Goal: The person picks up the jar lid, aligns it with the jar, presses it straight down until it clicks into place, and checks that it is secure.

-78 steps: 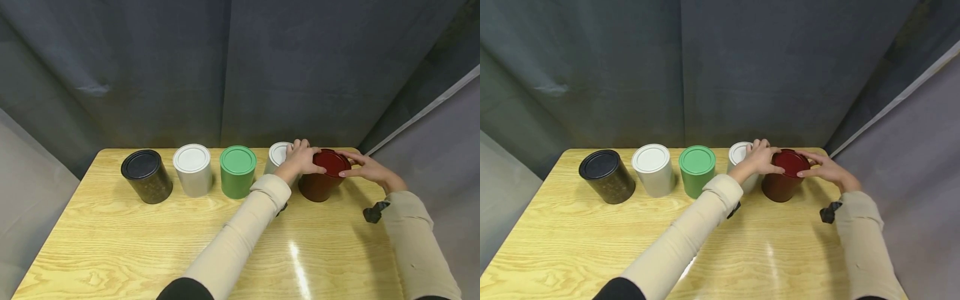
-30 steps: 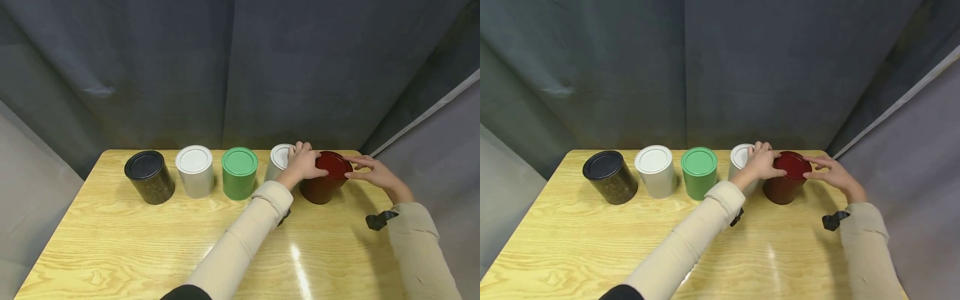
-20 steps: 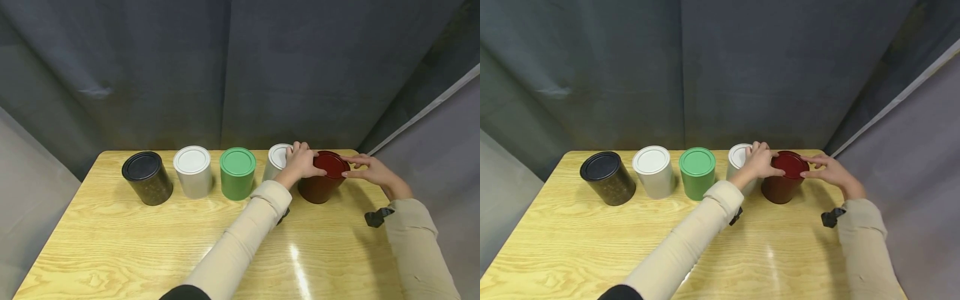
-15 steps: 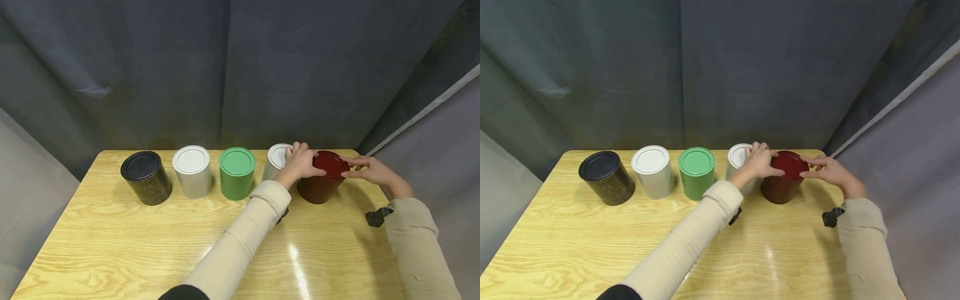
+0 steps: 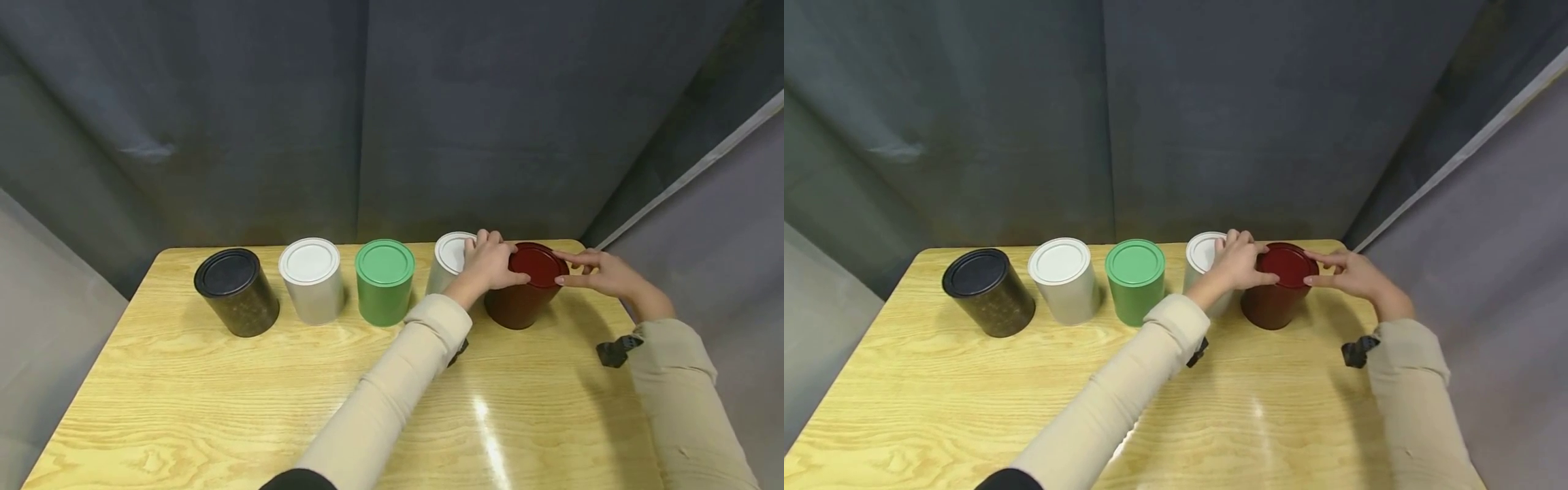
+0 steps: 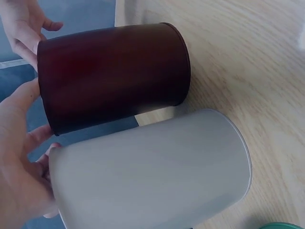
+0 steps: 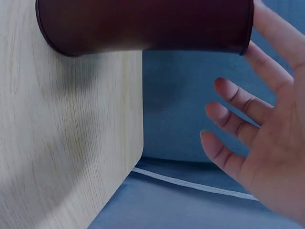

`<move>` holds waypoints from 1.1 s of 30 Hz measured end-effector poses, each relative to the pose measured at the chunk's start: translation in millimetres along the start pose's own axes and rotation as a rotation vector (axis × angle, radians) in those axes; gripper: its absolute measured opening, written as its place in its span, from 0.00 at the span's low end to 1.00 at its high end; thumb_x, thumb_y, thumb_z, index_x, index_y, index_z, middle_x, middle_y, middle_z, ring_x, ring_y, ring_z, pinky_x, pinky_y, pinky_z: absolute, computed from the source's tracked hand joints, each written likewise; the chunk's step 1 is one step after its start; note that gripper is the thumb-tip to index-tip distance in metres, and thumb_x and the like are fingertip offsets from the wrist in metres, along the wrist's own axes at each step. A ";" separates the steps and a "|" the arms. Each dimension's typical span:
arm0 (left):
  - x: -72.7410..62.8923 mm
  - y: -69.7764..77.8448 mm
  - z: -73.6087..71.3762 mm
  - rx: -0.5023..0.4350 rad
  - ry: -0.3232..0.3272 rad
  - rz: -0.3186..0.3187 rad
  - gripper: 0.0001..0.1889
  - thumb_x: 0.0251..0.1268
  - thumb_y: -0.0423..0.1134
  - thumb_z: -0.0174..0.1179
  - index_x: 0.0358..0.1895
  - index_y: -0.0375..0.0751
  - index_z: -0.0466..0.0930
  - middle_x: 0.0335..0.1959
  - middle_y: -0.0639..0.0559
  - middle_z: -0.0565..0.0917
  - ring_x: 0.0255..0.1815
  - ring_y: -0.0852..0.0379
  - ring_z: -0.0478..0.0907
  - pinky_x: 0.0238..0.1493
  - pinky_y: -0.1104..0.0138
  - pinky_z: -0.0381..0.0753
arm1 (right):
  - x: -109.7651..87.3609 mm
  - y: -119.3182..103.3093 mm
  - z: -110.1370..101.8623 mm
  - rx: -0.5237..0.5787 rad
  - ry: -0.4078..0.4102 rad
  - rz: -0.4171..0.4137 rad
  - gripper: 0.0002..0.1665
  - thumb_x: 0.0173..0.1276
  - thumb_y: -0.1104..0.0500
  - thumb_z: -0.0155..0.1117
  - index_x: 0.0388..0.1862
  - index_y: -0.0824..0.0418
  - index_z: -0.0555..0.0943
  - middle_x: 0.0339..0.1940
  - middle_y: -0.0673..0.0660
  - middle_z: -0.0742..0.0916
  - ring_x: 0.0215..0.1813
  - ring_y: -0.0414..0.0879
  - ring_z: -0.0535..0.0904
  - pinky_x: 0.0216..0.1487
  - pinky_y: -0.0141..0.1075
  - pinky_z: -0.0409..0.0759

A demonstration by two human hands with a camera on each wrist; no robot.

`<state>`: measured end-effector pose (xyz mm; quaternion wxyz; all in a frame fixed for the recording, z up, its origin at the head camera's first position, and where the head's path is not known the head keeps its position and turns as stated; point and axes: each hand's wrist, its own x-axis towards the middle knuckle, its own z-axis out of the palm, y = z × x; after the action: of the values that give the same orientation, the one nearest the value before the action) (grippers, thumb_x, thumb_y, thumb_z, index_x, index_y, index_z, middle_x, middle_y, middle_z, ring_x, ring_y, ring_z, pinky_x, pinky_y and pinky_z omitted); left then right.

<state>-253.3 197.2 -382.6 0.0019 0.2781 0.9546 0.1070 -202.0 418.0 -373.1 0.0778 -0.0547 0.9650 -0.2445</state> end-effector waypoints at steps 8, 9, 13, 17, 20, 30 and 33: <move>-5.7 -5.6 1.5 -0.033 0.005 0.046 0.30 0.55 0.66 0.51 0.61 0.60 0.69 0.52 0.60 0.68 0.52 0.60 0.56 0.44 0.65 0.54 | -6.5 -7.8 5.4 -0.100 0.121 -0.086 0.36 0.59 0.47 0.64 0.60 0.68 0.71 0.36 0.59 0.79 0.32 0.48 0.71 0.26 0.37 0.68; -6.8 -6.1 1.5 -0.046 0.013 0.054 0.29 0.57 0.65 0.51 0.61 0.60 0.69 0.51 0.60 0.68 0.51 0.60 0.56 0.44 0.65 0.54 | -8.1 -9.2 6.0 -0.101 0.143 -0.094 0.35 0.59 0.48 0.64 0.59 0.69 0.71 0.35 0.59 0.79 0.31 0.48 0.71 0.25 0.37 0.68; -11.3 -8.1 0.4 -0.108 0.071 0.110 0.25 0.62 0.60 0.48 0.60 0.57 0.70 0.49 0.60 0.71 0.50 0.60 0.60 0.43 0.67 0.57 | -15.2 -13.9 8.5 -0.071 0.261 -0.095 0.28 0.59 0.51 0.65 0.52 0.71 0.76 0.30 0.58 0.80 0.30 0.46 0.72 0.25 0.36 0.69; -15.6 -10.3 -0.8 -0.194 0.166 0.195 0.18 0.65 0.53 0.50 0.54 0.52 0.75 0.43 0.58 0.75 0.45 0.61 0.66 0.41 0.71 0.63 | -20.8 -18.2 13.6 -0.040 0.392 -0.100 0.19 0.58 0.54 0.66 0.40 0.68 0.81 0.27 0.57 0.82 0.28 0.38 0.71 0.24 0.34 0.69; -18.5 -11.2 -3.0 -0.274 0.231 0.254 0.13 0.65 0.47 0.52 0.47 0.48 0.77 0.34 0.57 0.77 0.37 0.62 0.69 0.36 0.74 0.65 | -24.1 -21.9 18.0 -0.022 0.470 -0.100 0.13 0.59 0.55 0.66 0.34 0.66 0.82 0.26 0.56 0.82 0.26 0.32 0.70 0.23 0.32 0.67; -36.7 -8.8 -6.9 -0.469 0.315 0.347 0.05 0.64 0.40 0.54 0.36 0.46 0.77 0.19 0.60 0.72 0.19 0.68 0.65 0.23 0.78 0.62 | -38.9 -47.2 31.6 0.015 0.627 -0.124 0.07 0.58 0.60 0.66 0.26 0.63 0.80 0.19 0.54 0.80 0.20 0.31 0.67 0.19 0.28 0.63; -45.9 -11.3 -7.1 -0.527 0.339 0.377 0.04 0.63 0.39 0.54 0.35 0.45 0.77 0.20 0.59 0.73 0.20 0.68 0.66 0.25 0.79 0.63 | -44.7 -55.2 36.3 0.016 0.670 -0.133 0.06 0.57 0.61 0.66 0.26 0.63 0.80 0.18 0.53 0.80 0.20 0.30 0.67 0.19 0.26 0.63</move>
<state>-220.9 162.1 -380.5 -0.1044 0.4172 0.8130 0.3925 -147.9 359.4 -372.6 -0.2593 -0.0337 0.9293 -0.2610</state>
